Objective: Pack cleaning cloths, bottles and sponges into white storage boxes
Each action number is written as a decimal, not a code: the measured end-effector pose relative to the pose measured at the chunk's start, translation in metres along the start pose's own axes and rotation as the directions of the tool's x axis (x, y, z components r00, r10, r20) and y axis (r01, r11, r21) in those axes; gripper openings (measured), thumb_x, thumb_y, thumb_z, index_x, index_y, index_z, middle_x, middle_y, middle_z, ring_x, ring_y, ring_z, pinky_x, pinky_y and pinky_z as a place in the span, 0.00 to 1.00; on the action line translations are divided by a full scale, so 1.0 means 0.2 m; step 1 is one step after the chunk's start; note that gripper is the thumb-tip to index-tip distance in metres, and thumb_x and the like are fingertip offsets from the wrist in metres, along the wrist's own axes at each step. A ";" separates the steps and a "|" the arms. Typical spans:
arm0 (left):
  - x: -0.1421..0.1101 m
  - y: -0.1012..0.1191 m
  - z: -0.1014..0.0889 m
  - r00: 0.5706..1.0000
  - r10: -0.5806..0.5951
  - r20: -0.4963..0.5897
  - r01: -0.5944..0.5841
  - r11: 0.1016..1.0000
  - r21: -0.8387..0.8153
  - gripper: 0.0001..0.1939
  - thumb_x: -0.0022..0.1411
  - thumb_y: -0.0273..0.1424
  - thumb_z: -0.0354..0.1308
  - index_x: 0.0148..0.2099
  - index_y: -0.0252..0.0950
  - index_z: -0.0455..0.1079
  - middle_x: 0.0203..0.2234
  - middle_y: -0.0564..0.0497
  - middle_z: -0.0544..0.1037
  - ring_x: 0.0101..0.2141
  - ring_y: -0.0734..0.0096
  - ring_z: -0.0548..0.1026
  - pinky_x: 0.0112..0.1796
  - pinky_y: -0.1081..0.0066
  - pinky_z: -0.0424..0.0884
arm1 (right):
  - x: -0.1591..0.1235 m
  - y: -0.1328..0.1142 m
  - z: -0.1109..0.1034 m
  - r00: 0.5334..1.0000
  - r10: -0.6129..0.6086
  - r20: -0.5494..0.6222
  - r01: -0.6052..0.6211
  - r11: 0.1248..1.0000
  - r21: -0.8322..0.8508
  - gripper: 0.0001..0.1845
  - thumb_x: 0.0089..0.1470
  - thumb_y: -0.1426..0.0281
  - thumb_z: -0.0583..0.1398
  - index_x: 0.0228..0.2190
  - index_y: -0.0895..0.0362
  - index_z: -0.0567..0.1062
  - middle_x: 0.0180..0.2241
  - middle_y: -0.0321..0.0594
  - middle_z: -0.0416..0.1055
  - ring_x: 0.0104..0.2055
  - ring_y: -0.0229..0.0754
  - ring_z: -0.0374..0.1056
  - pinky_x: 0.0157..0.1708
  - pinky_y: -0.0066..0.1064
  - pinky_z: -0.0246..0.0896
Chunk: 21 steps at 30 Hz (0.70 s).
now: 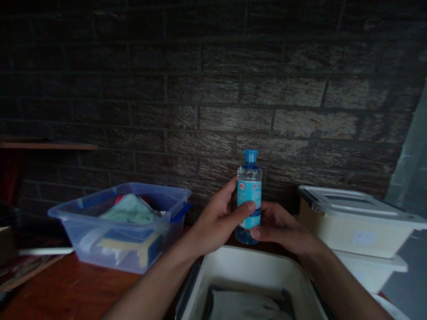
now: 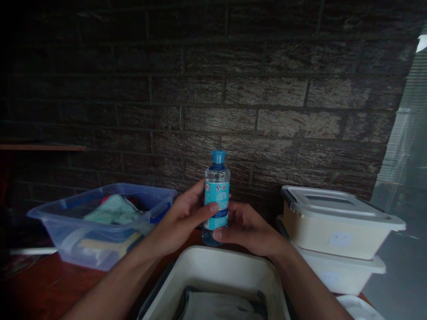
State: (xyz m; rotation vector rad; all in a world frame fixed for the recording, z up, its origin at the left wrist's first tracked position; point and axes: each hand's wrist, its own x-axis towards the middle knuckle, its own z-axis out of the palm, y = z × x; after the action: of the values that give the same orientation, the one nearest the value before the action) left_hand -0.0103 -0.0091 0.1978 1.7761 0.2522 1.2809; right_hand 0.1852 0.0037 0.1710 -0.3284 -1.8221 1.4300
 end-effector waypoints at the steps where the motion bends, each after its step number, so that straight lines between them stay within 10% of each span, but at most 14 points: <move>1: 0.00 0.00 0.00 1.000 -0.002 0.000 0.002 1.000 0.012 0.21 0.67 0.34 0.64 0.60 0.39 0.67 0.45 0.48 0.76 0.44 0.66 0.71 0.46 0.69 0.70 | 0.00 0.00 0.00 1.000 -0.003 -0.001 0.003 1.000 0.000 0.22 0.54 0.70 0.72 0.50 0.58 0.78 0.44 0.42 0.79 0.43 0.38 0.74 0.46 0.30 0.67; 21: 0.02 0.00 0.00 0.999 -0.001 -0.036 -0.002 0.998 -0.068 0.27 0.68 0.36 0.62 0.66 0.37 0.67 0.50 0.44 0.79 0.47 0.59 0.75 0.50 0.64 0.69 | 0.01 0.00 -0.01 1.000 0.014 0.007 -0.013 0.994 -0.105 0.16 0.57 0.65 0.70 0.45 0.60 0.79 0.34 0.38 0.72 0.32 0.34 0.63 0.32 0.26 0.55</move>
State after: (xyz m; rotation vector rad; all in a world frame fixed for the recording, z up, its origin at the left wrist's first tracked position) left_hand -0.0090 -0.0065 0.2000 1.6969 0.2261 1.3082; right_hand 0.1858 0.0066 0.1716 -0.3890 -1.9089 1.3495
